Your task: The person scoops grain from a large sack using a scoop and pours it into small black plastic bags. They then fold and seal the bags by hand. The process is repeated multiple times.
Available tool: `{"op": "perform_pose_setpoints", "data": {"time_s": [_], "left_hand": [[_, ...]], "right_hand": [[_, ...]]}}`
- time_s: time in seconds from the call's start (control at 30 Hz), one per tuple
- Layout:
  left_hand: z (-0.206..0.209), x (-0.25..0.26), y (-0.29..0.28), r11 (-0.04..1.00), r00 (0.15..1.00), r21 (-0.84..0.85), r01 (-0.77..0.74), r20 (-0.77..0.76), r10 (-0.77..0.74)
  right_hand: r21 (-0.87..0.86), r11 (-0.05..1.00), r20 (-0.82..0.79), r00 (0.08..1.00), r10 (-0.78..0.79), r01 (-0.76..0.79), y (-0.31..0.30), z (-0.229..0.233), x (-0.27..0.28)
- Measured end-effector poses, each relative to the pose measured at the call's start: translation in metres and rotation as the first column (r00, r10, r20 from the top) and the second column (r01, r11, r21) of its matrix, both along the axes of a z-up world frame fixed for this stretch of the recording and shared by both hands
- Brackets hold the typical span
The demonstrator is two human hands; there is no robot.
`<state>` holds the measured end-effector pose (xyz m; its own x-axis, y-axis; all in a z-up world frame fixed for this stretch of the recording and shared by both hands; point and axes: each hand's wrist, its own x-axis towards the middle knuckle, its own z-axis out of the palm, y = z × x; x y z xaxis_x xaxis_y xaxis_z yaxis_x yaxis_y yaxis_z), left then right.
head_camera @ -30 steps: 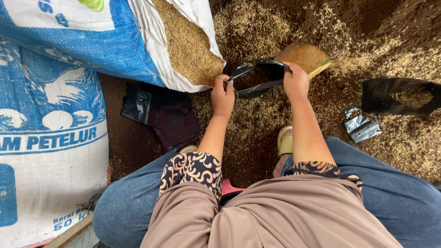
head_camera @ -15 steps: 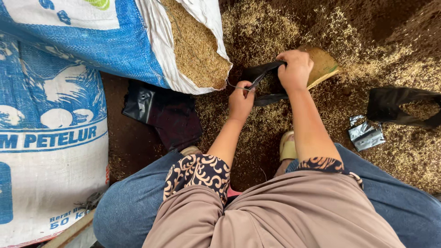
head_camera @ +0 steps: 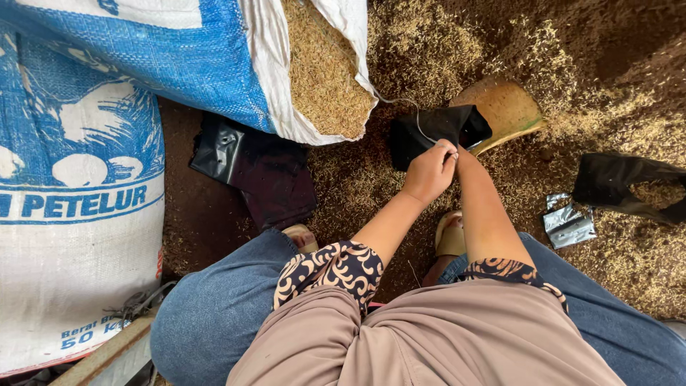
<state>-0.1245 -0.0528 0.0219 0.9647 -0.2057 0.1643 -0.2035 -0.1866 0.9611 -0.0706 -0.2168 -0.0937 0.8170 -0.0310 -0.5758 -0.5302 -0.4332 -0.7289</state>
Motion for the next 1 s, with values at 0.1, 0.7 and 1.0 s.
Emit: {"op": "perform_pose_setpoints", "data": {"time_s": [0.1, 0.7, 1.0], "left_hand": [[-0.005, 0.006, -0.001, 1.000, 0.999, 0.010, 0.018, -0.045, -0.017], [-0.018, 0.050, 0.043, 0.943, 0.848, -0.281, 0.178, -0.443, -0.292], [0.019, 0.073, 0.062, 0.972, 0.824, -0.101, 0.211, -0.516, -0.232]], "right_hand": [[0.021, 1.000, -0.034, 0.999, -0.006, 0.007, 0.005, -0.003, 0.008], [0.251, 0.962, -0.200, 0.966, 0.162, -0.110, 0.007, 0.012, 0.021], [0.014, 0.996, -0.055, 0.994, 0.093, -0.092, 0.025, -0.009, 0.016]]}}
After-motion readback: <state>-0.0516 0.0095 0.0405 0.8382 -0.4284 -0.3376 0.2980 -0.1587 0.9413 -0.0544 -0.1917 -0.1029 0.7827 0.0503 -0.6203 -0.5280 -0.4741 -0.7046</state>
